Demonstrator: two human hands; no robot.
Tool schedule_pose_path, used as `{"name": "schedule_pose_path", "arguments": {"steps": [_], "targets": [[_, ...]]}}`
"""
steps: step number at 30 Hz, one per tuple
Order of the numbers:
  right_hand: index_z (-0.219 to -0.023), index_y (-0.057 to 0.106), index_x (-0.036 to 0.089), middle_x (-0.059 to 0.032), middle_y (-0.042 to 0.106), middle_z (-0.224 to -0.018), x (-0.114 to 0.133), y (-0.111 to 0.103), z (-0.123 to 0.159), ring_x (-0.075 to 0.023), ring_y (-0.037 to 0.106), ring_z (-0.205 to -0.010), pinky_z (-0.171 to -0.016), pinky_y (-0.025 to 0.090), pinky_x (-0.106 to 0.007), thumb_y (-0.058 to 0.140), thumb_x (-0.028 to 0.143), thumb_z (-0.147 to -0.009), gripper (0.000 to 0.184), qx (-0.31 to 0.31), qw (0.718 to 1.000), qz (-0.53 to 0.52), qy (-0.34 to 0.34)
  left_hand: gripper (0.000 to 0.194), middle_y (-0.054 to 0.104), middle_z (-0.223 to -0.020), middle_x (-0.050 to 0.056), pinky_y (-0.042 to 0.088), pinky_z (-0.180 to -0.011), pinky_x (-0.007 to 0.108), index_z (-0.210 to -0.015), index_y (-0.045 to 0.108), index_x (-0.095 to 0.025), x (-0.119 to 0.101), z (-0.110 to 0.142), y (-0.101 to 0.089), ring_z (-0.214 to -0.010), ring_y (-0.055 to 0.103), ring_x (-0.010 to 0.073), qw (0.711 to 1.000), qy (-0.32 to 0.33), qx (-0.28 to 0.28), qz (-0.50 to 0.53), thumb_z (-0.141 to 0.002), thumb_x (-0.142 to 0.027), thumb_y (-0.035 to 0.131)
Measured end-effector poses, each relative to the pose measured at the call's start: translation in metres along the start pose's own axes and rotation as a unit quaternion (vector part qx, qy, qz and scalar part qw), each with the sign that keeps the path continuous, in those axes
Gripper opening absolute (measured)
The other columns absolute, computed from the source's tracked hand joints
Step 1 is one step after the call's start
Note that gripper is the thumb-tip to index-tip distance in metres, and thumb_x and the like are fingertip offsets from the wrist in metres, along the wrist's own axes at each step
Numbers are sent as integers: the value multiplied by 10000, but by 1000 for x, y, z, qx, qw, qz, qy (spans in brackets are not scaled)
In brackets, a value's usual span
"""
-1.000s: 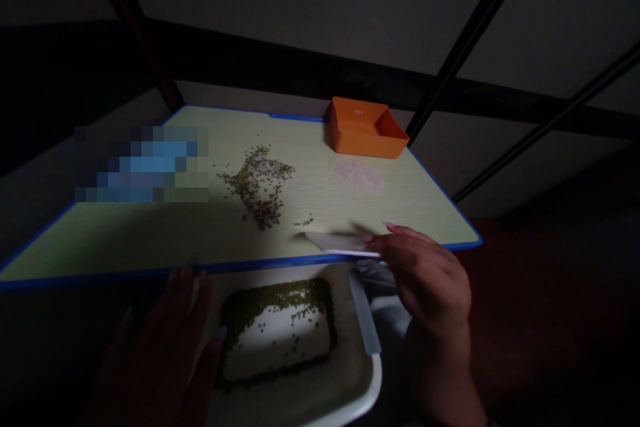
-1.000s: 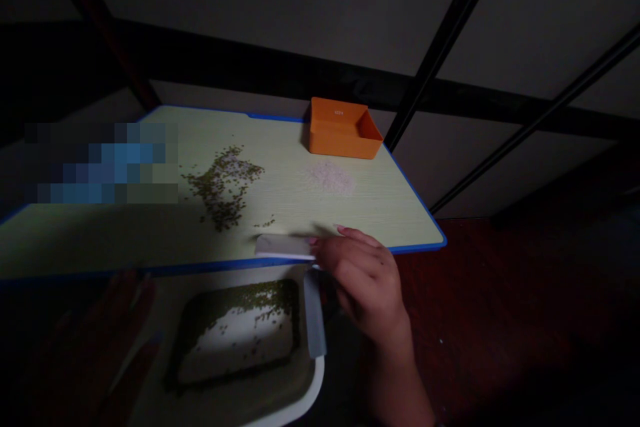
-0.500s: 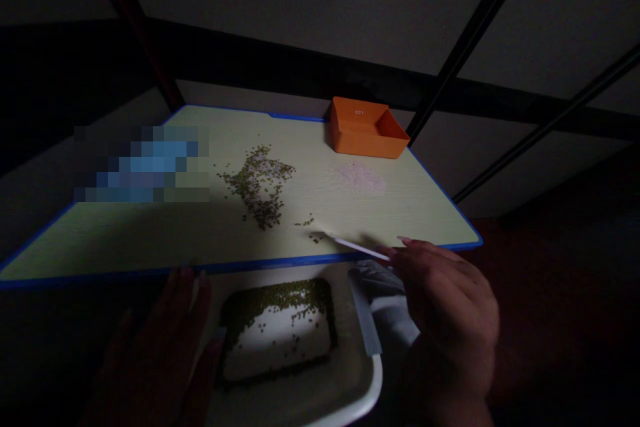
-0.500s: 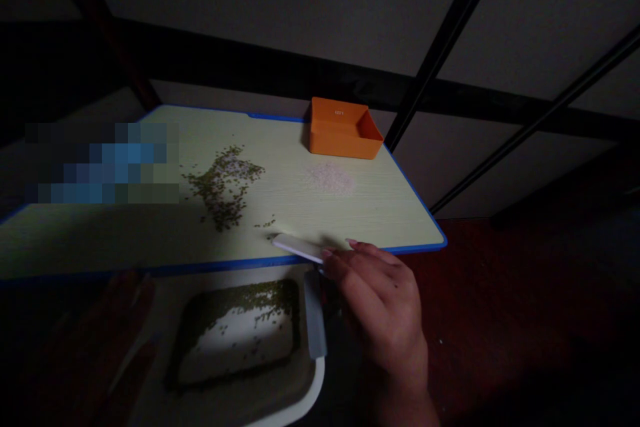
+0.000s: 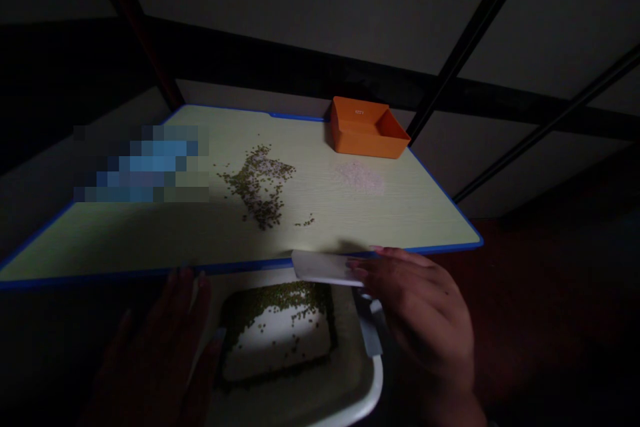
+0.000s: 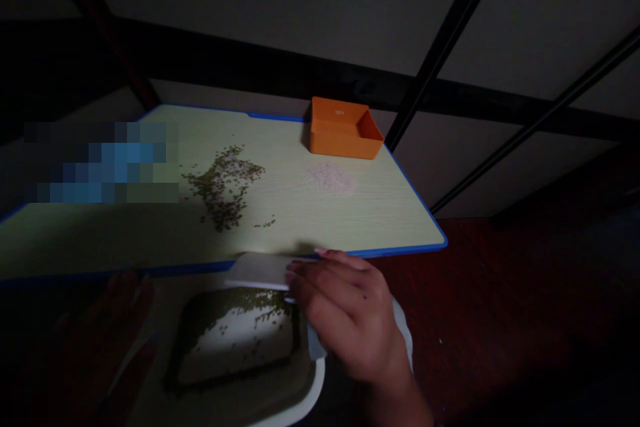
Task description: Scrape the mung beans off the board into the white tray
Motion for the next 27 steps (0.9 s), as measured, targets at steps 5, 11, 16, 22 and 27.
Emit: {"name": "schedule_pose_path", "arguments": {"steps": [5,11,16,22,27], "targets": [[-1189,611,313,26,769,-1010,-1,-5,7,-178,726,-941,-953,568,-418,499,68,-899,396,-21,999,0,42,667,219,-1618,48,162,-1241,440,-1453,212,-236,0,-1,0,-1490,220,201,1000,3,-1,0,-818,-304,405],[-1121,654,296,16,763,-924,-7,2,8,-176,719,-863,-880,572,-379,550,61,-883,350,-109,989,9,96,659,232,-1615,40,143,-1245,443,-1455,200,-246,-1,2,1,-1497,196,186,1000,-10,6,6,-828,-309,392],[-1092,675,265,-4,732,-935,-20,10,-10,-137,684,-826,-719,546,-283,588,74,-884,295,-147,978,-18,147,662,203,-1623,50,125,-1247,422,-1454,204,-217,-1,-1,2,-1506,159,172,1000,2,-1,-10,-825,-293,400],[-950,721,221,-26,731,-839,-53,20,-37,-158,675,-789,-682,525,-305,571,145,-904,175,-135,974,-35,181,670,179,-1628,46,130,-1248,433,-1454,206,-220,1,-2,5,-1506,158,187,999,8,12,-33,-820,-307,402],[-910,716,194,-35,734,-838,-56,31,-50,-149,666,-798,-710,511,-301,560,153,-913,162,-91,973,-87,195,659,218,-1618,34,173,-1240,469,-1456,196,-263,0,0,1,-1497,199,193,1000,-18,22,-6,-830,-344,385]]}}
Point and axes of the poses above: each hand's wrist, its own z-axis away from the middle knuckle, its own y-axis out of the palm, x = y × z, the point moved 2 cm from there along -z, towards the middle knuckle
